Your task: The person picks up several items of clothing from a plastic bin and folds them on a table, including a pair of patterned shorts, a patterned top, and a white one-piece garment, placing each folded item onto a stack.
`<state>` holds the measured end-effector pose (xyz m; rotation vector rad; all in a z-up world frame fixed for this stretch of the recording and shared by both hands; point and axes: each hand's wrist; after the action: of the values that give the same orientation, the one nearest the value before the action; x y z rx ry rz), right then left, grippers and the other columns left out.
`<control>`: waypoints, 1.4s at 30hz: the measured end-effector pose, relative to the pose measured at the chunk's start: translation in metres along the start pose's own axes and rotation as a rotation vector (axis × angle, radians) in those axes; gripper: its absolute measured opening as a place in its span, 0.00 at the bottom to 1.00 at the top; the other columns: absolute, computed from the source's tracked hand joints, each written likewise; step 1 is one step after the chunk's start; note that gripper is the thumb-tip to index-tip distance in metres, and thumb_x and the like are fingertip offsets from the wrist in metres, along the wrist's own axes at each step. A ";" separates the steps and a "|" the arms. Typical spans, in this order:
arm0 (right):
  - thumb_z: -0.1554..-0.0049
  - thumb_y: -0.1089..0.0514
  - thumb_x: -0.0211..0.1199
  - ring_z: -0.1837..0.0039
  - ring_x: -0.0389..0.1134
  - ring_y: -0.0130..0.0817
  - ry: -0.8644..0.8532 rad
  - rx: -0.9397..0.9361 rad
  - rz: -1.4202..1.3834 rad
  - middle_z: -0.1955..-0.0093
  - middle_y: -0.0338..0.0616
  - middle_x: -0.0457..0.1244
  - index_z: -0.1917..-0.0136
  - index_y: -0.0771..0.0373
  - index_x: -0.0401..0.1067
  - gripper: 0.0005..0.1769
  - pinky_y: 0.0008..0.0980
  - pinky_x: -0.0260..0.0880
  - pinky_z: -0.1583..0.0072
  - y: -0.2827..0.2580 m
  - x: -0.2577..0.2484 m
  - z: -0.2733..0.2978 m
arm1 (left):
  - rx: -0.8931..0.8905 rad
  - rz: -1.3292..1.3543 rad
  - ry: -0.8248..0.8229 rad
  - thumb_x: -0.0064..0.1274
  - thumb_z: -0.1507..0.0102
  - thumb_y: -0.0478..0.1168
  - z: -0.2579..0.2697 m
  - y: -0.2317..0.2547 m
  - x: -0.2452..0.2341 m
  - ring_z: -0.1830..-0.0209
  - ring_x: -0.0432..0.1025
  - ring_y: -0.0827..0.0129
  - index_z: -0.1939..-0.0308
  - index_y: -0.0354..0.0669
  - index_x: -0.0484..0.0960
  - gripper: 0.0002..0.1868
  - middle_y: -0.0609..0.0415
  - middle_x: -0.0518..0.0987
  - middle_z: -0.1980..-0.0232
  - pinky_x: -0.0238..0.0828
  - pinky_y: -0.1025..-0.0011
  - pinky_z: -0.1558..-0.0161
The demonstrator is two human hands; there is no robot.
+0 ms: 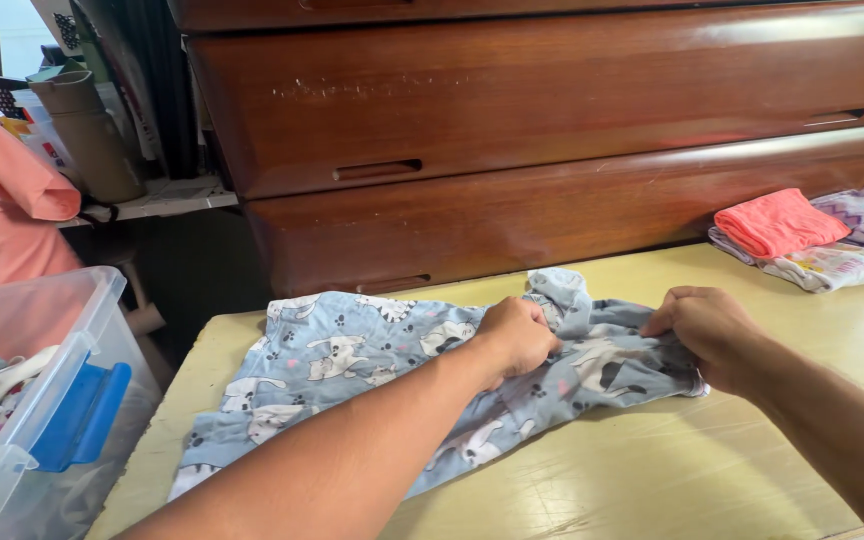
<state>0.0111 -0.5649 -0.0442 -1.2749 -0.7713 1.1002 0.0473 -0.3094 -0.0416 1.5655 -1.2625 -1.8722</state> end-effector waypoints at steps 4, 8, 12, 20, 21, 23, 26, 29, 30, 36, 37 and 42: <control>0.52 0.70 0.64 0.61 0.66 0.39 -0.060 0.006 0.181 0.61 0.49 0.65 0.50 0.68 0.71 0.14 0.41 0.66 0.61 -0.020 0.014 0.011 | -0.095 0.075 -0.022 0.63 0.45 0.39 0.006 0.005 -0.013 0.68 0.76 0.63 0.69 0.40 0.81 0.08 0.49 0.83 0.65 0.73 0.62 0.68; 0.50 0.61 0.74 0.54 0.70 0.39 -0.007 0.016 0.435 0.53 0.55 0.68 0.38 0.63 0.70 0.27 0.41 0.69 0.56 -0.057 0.045 0.044 | -0.020 0.020 0.028 0.65 0.45 0.45 0.012 0.019 -0.015 0.66 0.78 0.64 0.67 0.41 0.82 0.12 0.50 0.84 0.64 0.75 0.65 0.65; 0.51 0.65 0.72 0.53 0.73 0.41 -0.188 0.034 0.399 0.51 0.57 0.71 0.38 0.61 0.72 0.27 0.41 0.72 0.54 -0.069 0.051 0.055 | 0.060 -0.033 0.165 0.63 0.42 0.52 0.007 0.039 -0.015 0.61 0.79 0.63 0.56 0.41 0.79 0.21 0.47 0.83 0.58 0.76 0.64 0.61; 0.52 0.67 0.71 0.46 0.74 0.31 -0.454 -0.345 0.712 0.47 0.38 0.76 0.35 0.50 0.77 0.31 0.33 0.73 0.40 -0.079 0.049 0.085 | -0.196 0.502 -0.069 0.57 0.36 0.55 -0.056 0.050 0.010 0.67 0.78 0.61 0.56 0.28 0.82 0.27 0.43 0.82 0.57 0.77 0.61 0.66; 0.52 0.67 0.71 0.46 0.74 0.31 -0.446 -0.342 0.712 0.47 0.38 0.76 0.35 0.50 0.77 0.31 0.33 0.73 0.40 -0.080 0.051 0.089 | -0.214 0.680 -0.117 0.59 0.42 0.40 -0.068 0.045 0.016 0.69 0.79 0.58 0.61 0.26 0.81 0.16 0.40 0.83 0.60 0.79 0.58 0.67; 0.52 0.64 0.73 0.44 0.73 0.24 -0.356 -0.425 1.061 0.44 0.33 0.73 0.32 0.43 0.75 0.35 0.30 0.70 0.38 -0.081 0.053 0.096 | -0.232 0.858 -0.173 0.62 0.48 0.26 -0.086 0.038 0.026 0.70 0.80 0.55 0.65 0.24 0.81 0.09 0.37 0.83 0.62 0.81 0.55 0.69; 0.53 0.64 0.73 0.44 0.73 0.23 -0.365 -0.523 1.057 0.44 0.30 0.73 0.33 0.43 0.76 0.35 0.30 0.70 0.39 -0.078 0.051 0.101 | -0.217 0.789 0.155 0.56 0.55 0.18 -0.110 0.033 0.019 0.71 0.77 0.57 0.72 0.22 0.80 0.09 0.39 0.81 0.66 0.70 0.55 0.73; 0.50 0.62 0.73 0.48 0.73 0.30 -0.295 -0.318 0.792 0.50 0.41 0.75 0.34 0.48 0.75 0.30 0.33 0.73 0.43 -0.071 0.046 0.101 | -0.161 1.117 0.126 0.50 0.58 0.18 -0.120 0.028 -0.003 0.72 0.76 0.59 0.71 0.25 0.77 0.12 0.44 0.80 0.71 0.71 0.58 0.65; 0.50 0.62 0.73 0.48 0.73 0.30 -0.298 -0.318 0.791 0.50 0.41 0.75 0.34 0.48 0.75 0.30 0.33 0.73 0.43 -0.069 0.044 0.100 | -0.197 1.242 0.020 0.50 0.58 0.23 -0.117 0.023 -0.018 0.70 0.75 0.64 0.67 0.33 0.76 0.15 0.49 0.79 0.71 0.67 0.56 0.63; 0.51 0.66 0.72 0.54 0.74 0.37 -0.167 -0.150 0.372 0.53 0.53 0.73 0.42 0.61 0.76 0.23 0.36 0.75 0.52 -0.049 0.034 0.079 | -0.052 1.415 -0.153 0.62 0.49 0.30 -0.074 0.008 -0.088 0.66 0.68 0.69 0.55 0.52 0.72 0.22 0.58 0.71 0.67 0.65 0.50 0.55; 0.51 0.66 0.74 0.54 0.72 0.36 -0.108 -0.193 0.428 0.53 0.52 0.71 0.42 0.63 0.73 0.23 0.37 0.74 0.53 -0.045 0.033 0.075 | -0.021 1.231 -0.107 0.58 0.49 0.24 -0.067 0.007 -0.096 0.63 0.68 0.72 0.50 0.53 0.75 0.27 0.56 0.73 0.63 0.68 0.49 0.51; 0.48 0.68 0.79 0.57 0.68 0.36 -0.046 -0.286 0.676 0.51 0.60 0.66 0.40 0.68 0.68 0.28 0.41 0.68 0.55 -0.042 0.033 0.063 | -0.052 0.505 -0.151 0.63 0.47 0.30 -0.043 -0.002 -0.107 0.61 0.74 0.68 0.50 0.44 0.79 0.22 0.54 0.80 0.59 0.70 0.60 0.57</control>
<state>-0.0272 -0.5095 0.0038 -1.8316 -0.5486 1.5969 0.1198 -0.2426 0.0189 0.9693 -1.4912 -1.6930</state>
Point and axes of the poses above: each hand's wrist, its own z-axis away from the middle knuckle, its own x-axis out of the palm, y = z × x
